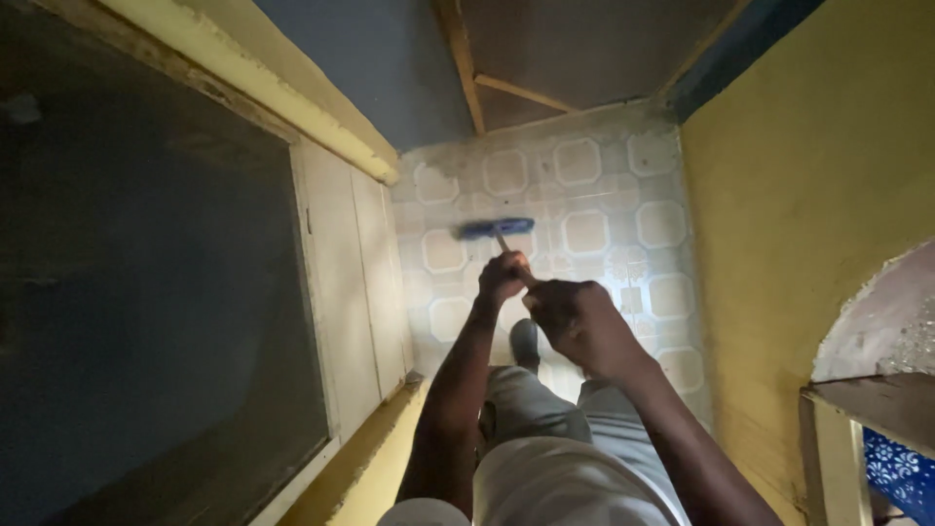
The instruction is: The person sweeps the tiled floor and corners of a room with a broom, moving the broom head across the floor and then toward a blue bucket.
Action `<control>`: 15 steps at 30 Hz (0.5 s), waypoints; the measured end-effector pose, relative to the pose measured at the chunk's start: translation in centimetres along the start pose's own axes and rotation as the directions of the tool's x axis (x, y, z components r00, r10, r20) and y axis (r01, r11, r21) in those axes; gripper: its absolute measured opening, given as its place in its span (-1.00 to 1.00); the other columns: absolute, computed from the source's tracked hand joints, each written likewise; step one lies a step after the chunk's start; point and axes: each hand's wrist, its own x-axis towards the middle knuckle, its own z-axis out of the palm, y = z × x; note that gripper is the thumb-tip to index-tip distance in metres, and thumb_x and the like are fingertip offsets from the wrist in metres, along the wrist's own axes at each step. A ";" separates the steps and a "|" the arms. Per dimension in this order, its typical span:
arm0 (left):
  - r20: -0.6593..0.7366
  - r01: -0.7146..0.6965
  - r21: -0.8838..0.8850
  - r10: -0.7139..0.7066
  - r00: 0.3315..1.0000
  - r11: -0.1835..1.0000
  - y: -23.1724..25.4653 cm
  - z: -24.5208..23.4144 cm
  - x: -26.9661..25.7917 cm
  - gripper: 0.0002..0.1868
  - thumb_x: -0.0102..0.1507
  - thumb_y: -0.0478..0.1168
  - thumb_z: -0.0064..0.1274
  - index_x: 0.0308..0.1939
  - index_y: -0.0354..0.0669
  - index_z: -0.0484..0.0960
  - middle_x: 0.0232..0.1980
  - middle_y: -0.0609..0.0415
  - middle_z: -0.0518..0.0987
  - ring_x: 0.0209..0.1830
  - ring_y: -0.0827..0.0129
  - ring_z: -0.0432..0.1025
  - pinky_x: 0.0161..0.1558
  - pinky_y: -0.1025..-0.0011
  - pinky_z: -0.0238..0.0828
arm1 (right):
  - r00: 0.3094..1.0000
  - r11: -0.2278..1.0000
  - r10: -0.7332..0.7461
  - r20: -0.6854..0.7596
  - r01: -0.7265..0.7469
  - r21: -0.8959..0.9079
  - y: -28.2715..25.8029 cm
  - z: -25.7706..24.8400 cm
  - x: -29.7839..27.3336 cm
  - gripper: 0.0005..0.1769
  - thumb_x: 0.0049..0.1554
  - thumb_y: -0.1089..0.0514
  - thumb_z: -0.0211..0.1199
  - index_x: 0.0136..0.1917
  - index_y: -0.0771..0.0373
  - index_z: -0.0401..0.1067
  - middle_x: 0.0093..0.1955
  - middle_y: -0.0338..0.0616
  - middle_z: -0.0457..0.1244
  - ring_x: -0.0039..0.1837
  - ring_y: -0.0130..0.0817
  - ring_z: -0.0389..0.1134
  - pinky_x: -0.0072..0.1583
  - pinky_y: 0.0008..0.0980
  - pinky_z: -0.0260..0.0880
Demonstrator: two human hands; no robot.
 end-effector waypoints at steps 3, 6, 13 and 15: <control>-0.299 -0.228 0.060 0.235 0.925 0.972 0.2 -1.4 2.9 -0.88 0.15 -0.10 0.22 -0.29 0.11 0.60 -0.28 0.09 0.67 -0.22 0.10 0.61 -0.19 0.26 0.58 | 0.986 0.986 -0.162 -0.032 0.160 -0.043 0.4 -0.1 1.4 -0.70 0.08 0.23 0.30 0.11 0.31 0.52 -0.05 0.06 0.44 -0.08 -0.06 0.52 -0.05 -0.27 0.48; -0.258 -0.143 -0.108 0.111 0.960 0.984 -0.4 -3.8 6.4 -0.72 0.18 -0.06 0.25 -0.09 0.01 0.60 -0.25 0.00 0.66 -0.24 0.04 0.61 -0.21 0.19 0.55 | 0.961 0.946 -0.272 -0.052 0.257 -0.200 4.0 0.9 4.9 -0.76 0.11 0.25 0.34 0.06 0.35 0.55 -0.07 0.13 0.41 -0.09 0.07 0.46 -0.05 -0.23 0.44; 0.019 -0.201 0.439 0.214 0.977 0.876 -2.8 -5.6 6.6 -0.39 0.21 0.08 0.24 0.26 -0.08 0.50 0.22 -0.25 0.53 0.15 -0.09 0.50 0.12 0.04 0.44 | 0.815 0.808 -0.370 -0.446 0.519 0.278 20.1 11.7 9.7 -0.65 0.31 0.34 0.28 0.13 0.28 0.09 0.07 -0.01 0.27 0.10 -0.30 0.32 0.12 -0.28 0.33; 0.056 -0.137 0.448 0.125 0.991 0.883 -3.5 -4.1 2.8 -0.18 0.13 0.10 0.25 0.41 -0.06 0.36 0.37 -0.34 0.40 0.22 -0.13 0.44 0.17 0.04 0.41 | 0.829 0.839 -0.360 -0.428 0.488 0.240 22.0 13.4 8.2 -0.60 0.27 0.35 0.30 0.13 0.27 0.06 0.09 0.01 0.27 0.15 -0.29 0.35 0.14 -0.26 0.35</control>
